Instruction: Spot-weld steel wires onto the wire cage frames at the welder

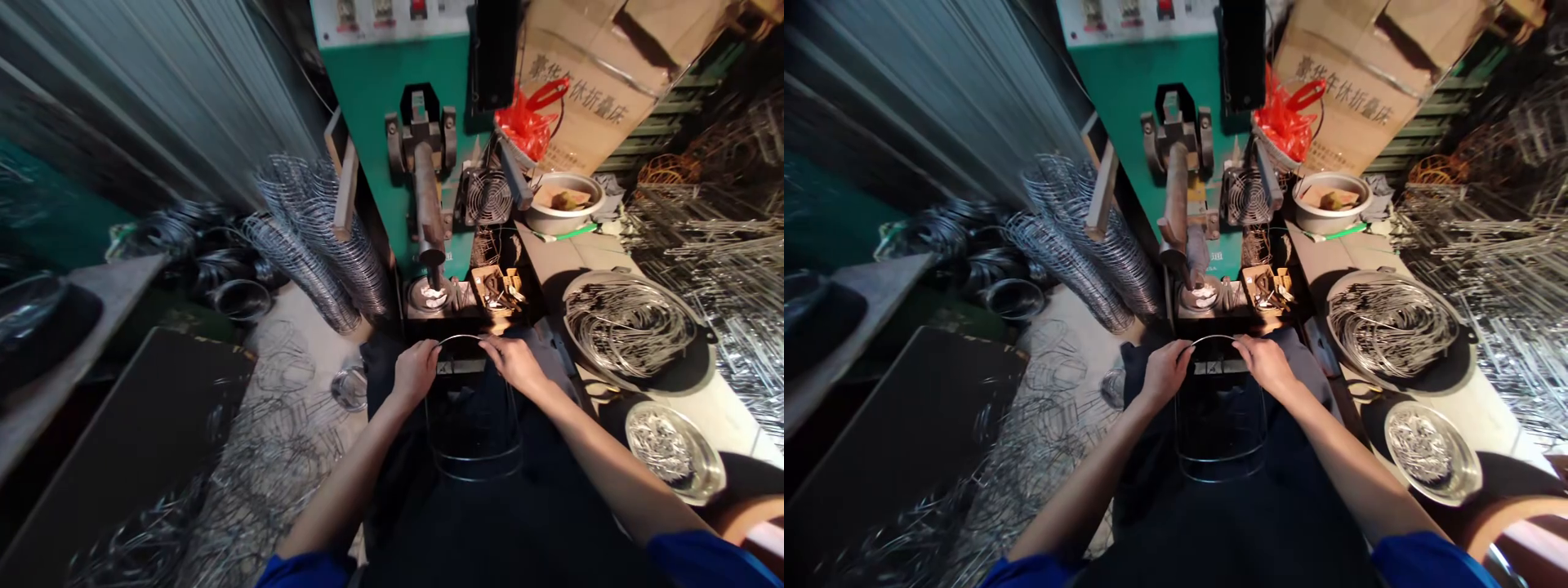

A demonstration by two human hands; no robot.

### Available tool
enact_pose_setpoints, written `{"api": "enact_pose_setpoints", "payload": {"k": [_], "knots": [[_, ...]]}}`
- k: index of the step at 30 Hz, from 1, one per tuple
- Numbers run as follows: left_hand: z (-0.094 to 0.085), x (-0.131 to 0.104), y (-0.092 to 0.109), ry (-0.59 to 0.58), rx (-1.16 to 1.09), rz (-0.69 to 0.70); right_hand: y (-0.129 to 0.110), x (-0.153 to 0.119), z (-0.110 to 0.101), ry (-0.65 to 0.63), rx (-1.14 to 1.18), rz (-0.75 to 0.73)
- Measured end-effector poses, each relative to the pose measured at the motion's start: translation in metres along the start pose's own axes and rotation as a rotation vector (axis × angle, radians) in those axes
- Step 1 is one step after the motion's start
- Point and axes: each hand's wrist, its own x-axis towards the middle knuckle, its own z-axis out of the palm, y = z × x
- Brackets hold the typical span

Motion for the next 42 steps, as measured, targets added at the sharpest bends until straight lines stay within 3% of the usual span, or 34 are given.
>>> {"api": "enact_pose_setpoints", "payload": {"k": [9, 18, 27, 35, 42], "knots": [[0.001, 0.011, -0.006, -0.037, 0.04, 0.035, 0.003, 0.015, 0.002, -0.014, 0.023, -0.017], [-0.025, 0.031, 0.0, 0.028, 0.061, 0.062, -0.015, 0.049, -0.02, 0.026, 0.104, -0.106], [-0.049, 0.049, 0.004, 0.041, 0.142, 0.054, -0.028, 0.077, -0.034, 0.014, -0.133, -0.13], [-0.061, 0.061, 0.012, 0.005, 0.242, 0.012, -0.038, 0.093, -0.05, -0.014, -0.234, -0.132], [-0.065, 0.067, 0.012, -0.024, 0.305, -0.026, -0.041, 0.105, -0.05, -0.043, -0.293, -0.164]]}}
